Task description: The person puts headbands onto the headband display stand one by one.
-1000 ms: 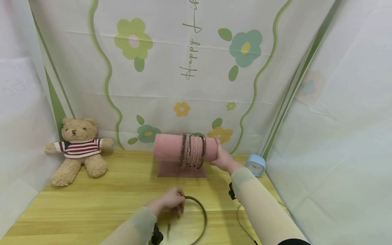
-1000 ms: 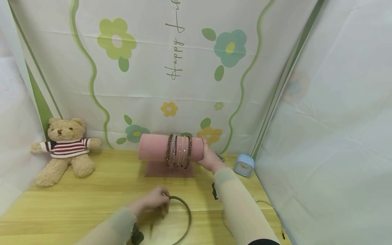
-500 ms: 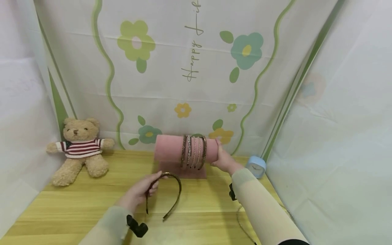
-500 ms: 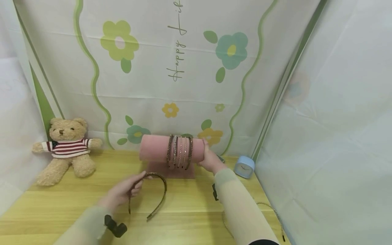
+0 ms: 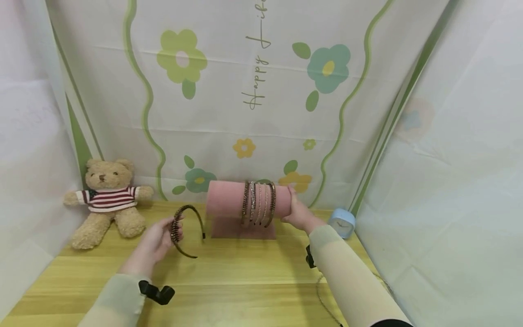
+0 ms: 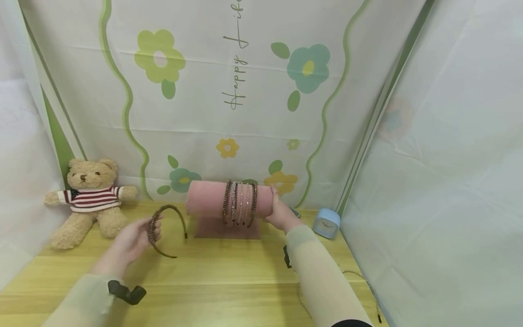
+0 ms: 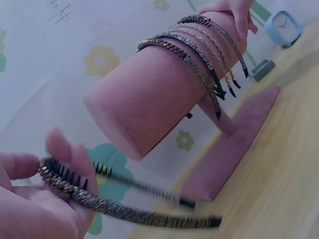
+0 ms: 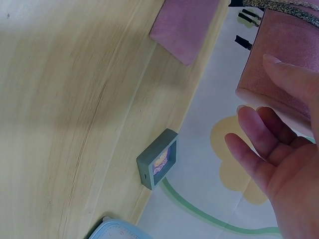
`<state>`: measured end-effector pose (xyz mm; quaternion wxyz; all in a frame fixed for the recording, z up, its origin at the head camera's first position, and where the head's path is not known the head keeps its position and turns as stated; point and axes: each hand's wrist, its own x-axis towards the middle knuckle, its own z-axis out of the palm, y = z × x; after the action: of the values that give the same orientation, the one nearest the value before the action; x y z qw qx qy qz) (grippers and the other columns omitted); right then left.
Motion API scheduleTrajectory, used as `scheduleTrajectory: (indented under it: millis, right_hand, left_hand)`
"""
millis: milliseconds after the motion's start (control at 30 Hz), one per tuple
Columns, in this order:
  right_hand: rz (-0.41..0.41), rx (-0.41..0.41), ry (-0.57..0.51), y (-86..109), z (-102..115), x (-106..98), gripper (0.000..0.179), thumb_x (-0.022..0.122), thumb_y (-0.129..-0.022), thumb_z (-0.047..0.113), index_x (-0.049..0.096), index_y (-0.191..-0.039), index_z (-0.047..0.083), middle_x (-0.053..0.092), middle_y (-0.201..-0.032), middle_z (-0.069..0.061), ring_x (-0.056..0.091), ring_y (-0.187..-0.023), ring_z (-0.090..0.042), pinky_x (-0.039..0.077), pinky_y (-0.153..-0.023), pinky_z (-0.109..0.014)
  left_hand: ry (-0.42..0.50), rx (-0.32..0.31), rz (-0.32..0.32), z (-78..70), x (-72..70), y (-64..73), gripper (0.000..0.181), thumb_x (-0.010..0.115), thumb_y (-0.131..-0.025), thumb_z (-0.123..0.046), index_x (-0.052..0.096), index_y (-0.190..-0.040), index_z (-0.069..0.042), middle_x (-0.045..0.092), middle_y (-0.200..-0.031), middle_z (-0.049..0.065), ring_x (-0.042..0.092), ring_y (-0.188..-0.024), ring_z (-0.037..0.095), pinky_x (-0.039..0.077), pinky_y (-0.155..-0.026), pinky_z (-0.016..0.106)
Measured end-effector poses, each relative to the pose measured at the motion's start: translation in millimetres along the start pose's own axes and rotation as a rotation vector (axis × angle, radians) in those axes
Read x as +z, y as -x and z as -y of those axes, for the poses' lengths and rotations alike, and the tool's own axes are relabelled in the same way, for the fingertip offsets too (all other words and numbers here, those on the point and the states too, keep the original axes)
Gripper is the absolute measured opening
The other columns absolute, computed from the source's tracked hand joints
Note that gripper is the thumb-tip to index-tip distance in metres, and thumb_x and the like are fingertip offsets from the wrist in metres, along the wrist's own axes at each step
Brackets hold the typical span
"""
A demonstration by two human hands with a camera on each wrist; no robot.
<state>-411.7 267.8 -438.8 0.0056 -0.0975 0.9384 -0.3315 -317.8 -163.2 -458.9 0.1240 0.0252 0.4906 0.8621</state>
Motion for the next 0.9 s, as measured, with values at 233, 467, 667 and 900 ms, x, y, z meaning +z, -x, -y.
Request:
scheduleTrajectory:
  millis: [233, 467, 667, 900]
  right_hand:
    - [0.005, -0.001, -0.009, 4.8, 3, -1, 0.125, 0.079, -0.082, 0.000, -0.016, -0.156, 0.034, 0.038, -0.146, -0.028, 0.046, -0.128, -0.039, 0.039, -0.105, -0.050]
    - [-0.012, -0.006, 0.014, 6.1, 5, -2, 0.124, 0.081, -0.080, 0.001, -0.012, -0.157, 0.032, 0.041, -0.144, -0.030, 0.049, -0.125, -0.039, 0.040, -0.105, -0.049]
    - [-0.017, -0.003, 0.023, 4.8, 4, -1, 0.125, 0.081, -0.079, 0.001, -0.012, -0.158, 0.030, 0.042, -0.143, -0.031, 0.051, -0.122, -0.039, 0.041, -0.104, -0.050]
    - [-0.002, 0.018, 0.027, 5.9, 6, -2, 0.124, 0.080, -0.082, 0.003, -0.014, -0.156, 0.034, 0.044, -0.142, -0.029, 0.054, -0.119, -0.036, 0.043, -0.101, -0.048]
  left_hand:
    - [-0.129, 0.010, -0.023, -6.8, 13.0, -6.2, 0.044, 0.029, -0.109, -0.037, 0.037, -0.140, -0.007, 0.046, -0.071, -0.006, 0.044, -0.054, 0.004, 0.041, -0.063, 0.023]
    - [-0.094, 0.050, 0.070, -17.3, 17.8, -22.3, 0.042, 0.034, -0.109, -0.025, 0.028, -0.148, -0.008, 0.057, -0.085, -0.001, 0.055, -0.066, 0.006, 0.050, -0.070, 0.024]
    - [-0.116, 0.069, 0.122, -29.4, 26.2, -37.9, 0.058, 0.033, -0.109, -0.025, 0.009, -0.159, -0.009, 0.055, -0.085, -0.002, 0.053, -0.070, 0.007, 0.047, -0.071, 0.026]
    - [-0.150, 0.081, 0.152, -38.4, 49.2, -52.2, 0.058, 0.032, -0.109, -0.024, 0.009, -0.159, -0.009, 0.052, -0.088, 0.000, 0.052, -0.075, 0.008, 0.048, -0.073, 0.025]
